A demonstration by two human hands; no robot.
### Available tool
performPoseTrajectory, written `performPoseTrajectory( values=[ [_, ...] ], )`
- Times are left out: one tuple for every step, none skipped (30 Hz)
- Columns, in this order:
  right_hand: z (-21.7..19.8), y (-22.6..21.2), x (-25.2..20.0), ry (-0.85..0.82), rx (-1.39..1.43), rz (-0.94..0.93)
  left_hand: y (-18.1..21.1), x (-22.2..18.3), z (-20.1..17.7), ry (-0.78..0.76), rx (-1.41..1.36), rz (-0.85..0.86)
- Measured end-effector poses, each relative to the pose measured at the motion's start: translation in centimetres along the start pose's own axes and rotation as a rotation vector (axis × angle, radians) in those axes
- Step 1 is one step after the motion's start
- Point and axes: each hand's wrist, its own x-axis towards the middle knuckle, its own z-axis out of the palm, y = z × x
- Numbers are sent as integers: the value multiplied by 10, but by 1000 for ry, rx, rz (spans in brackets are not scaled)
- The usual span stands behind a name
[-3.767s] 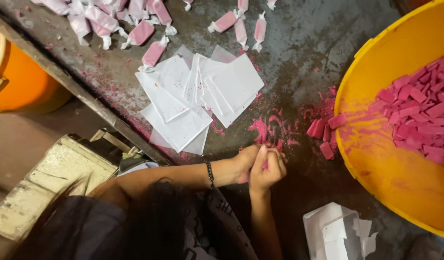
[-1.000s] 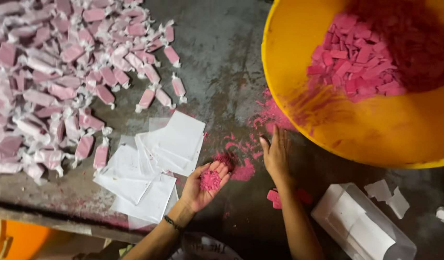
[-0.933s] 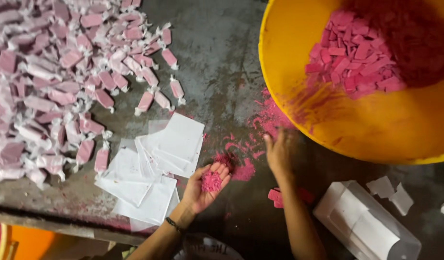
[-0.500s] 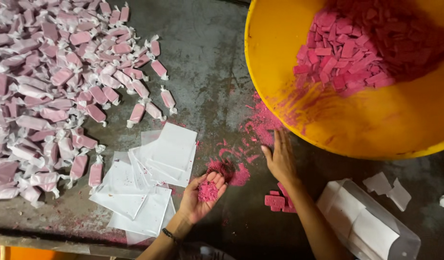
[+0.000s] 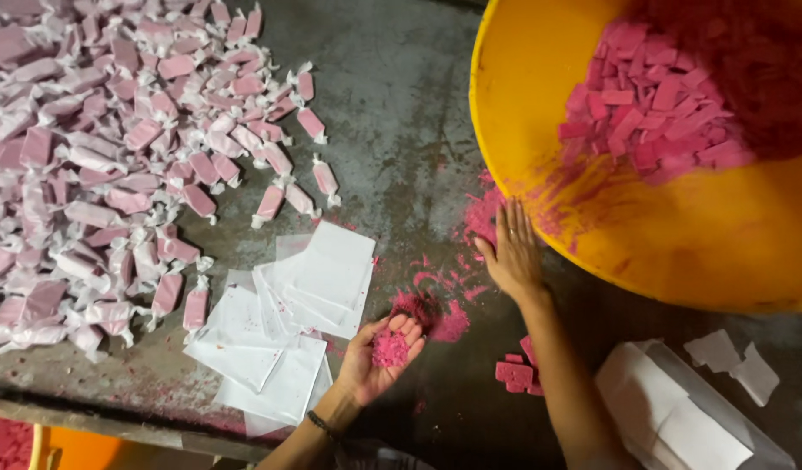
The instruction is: The person wraps individual pink candy pieces into small paper squares by hand, twisting the ends of the paper to secure them, and gathers the remaining pink crumbs from the work surface.
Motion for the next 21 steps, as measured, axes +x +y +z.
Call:
performPoseTrajectory(
  values=[
    [-2, -2, 7, -4, 4, 1, -2, -2, 1, 5, -1, 1],
    [-4, -4, 13, -135, 61, 35, -5, -4, 3, -25, 48, -22],
    [-7, -4, 20, -263, 114, 70, -9, -5, 5, -57, 98, -49],
    [-13, -15, 24, -265, 115, 73, -10, -6, 7, -55, 98, -51],
    [-20, -26, 28, -306, 213, 75, -12, -6, 8, -24, 141, -65],
    [-27, -37, 32, -347, 311, 78, -14, -6, 10, 6, 184, -80],
    [-24, -39, 30, -344, 313, 77, -15, -6, 8, 6, 187, -77],
    [-22, -41, 28, -222, 437, -52, -16, -6, 7, -34, 188, -95],
    [-18, -44, 29, -91, 561, -189, -14, -6, 7, -76, 192, -107],
    [-9, -34, 44, -83, 565, -197, -10, -4, 11, -79, 198, -97],
    [1, -24, 52, -113, 384, -38, -10, -6, 10, -69, 190, -82],
    [11, -15, 61, -140, 199, 117, -10, -7, 9, -58, 182, -66],
    [11, -16, 64, -148, 202, 116, -10, -8, 8, -52, 176, -65],
    [10, -17, 66, -185, 227, 72, -9, -9, 8, -45, 158, -57],
    [7, -14, 73, -214, 245, 25, -9, -6, 11, -49, 141, -50],
    [1, -20, 72, -215, 240, 23, -8, -5, 13, -53, 138, -51],
    [-4, -27, 67, -232, 306, -13, -8, -6, 12, -55, 156, -63],
    [-9, -34, 63, -249, 371, -50, -9, -8, 11, -57, 175, -74],
    [1, -40, 52, -257, 373, -49, -10, -5, 9, -51, 169, -75],
    [11, -45, 40, -136, 405, -200, -12, -2, 5, -83, 170, -39],
    [21, -50, 27, -12, 438, -349, -14, 0, 1, -112, 173, -5]
  ],
)
